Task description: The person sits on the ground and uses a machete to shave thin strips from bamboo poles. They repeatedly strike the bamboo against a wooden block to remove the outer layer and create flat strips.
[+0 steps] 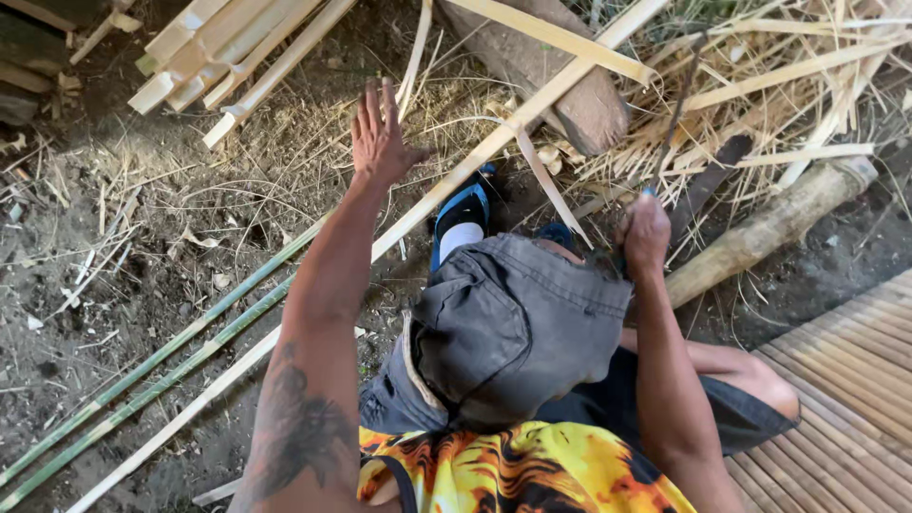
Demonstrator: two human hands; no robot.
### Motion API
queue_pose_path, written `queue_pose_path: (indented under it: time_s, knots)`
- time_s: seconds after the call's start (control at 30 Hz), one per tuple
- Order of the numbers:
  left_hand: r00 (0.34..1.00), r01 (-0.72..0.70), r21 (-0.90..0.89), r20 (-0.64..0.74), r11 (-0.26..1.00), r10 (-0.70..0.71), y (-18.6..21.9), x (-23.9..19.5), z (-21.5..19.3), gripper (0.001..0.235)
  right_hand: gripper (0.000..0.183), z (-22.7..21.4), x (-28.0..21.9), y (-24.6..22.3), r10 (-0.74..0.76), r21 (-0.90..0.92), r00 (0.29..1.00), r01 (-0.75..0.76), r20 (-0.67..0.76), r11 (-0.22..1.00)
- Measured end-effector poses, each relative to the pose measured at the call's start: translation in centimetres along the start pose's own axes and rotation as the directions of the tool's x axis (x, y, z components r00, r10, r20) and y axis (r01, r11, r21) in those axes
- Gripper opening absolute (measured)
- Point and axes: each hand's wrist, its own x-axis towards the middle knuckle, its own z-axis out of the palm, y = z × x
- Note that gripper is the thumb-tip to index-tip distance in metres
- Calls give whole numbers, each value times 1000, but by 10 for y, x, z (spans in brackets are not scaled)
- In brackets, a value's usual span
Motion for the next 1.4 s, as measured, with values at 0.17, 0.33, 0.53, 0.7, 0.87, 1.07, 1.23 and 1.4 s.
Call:
queue_pose_path:
  time_s: [0.17, 0.33, 0.53, 0.7, 0.87, 1.07, 1.23, 1.4]
  knots:
    - [988, 114, -13, 106, 993, -112, -24, 38, 23, 162, 45, -13, -23, 19, 65, -65, 997, -67, -31, 996]
    - [972, -16, 163, 232, 987, -22, -31, 84, 36, 159, 47, -4, -28, 16, 122, 4, 992, -122, -27, 993]
    - [903, -237, 318, 422, 918, 86, -16, 74, 49, 152, 46, 8, -17, 7, 132, -38, 991, -131, 22, 991]
    - [878, -329, 385, 461, 862, 129, -11, 81, 53, 143, 45, 13, -16, 9, 153, -47, 988, -151, 28, 987]
    - [802, -526, 392, 524, 755, 286, -25, 40, 78, 132, 46, 9, -29, 11, 141, -6, 989, -141, 52, 990]
    - [868, -479, 439, 108, 760, 485, -64, 7, 134, 53, 42, 16, -37, 16, 204, 40, 978, -205, 34, 978]
    - [990, -121, -30, -78, 992, 119, -70, -11, 68, 35, 38, 25, -43, 24, 205, 207, 978, -206, 25, 956]
    - [990, 139, -440, 49, 887, -131, -18, -20, -65, 41, 40, 42, -44, 40, 188, 264, 982, -186, 18, 946]
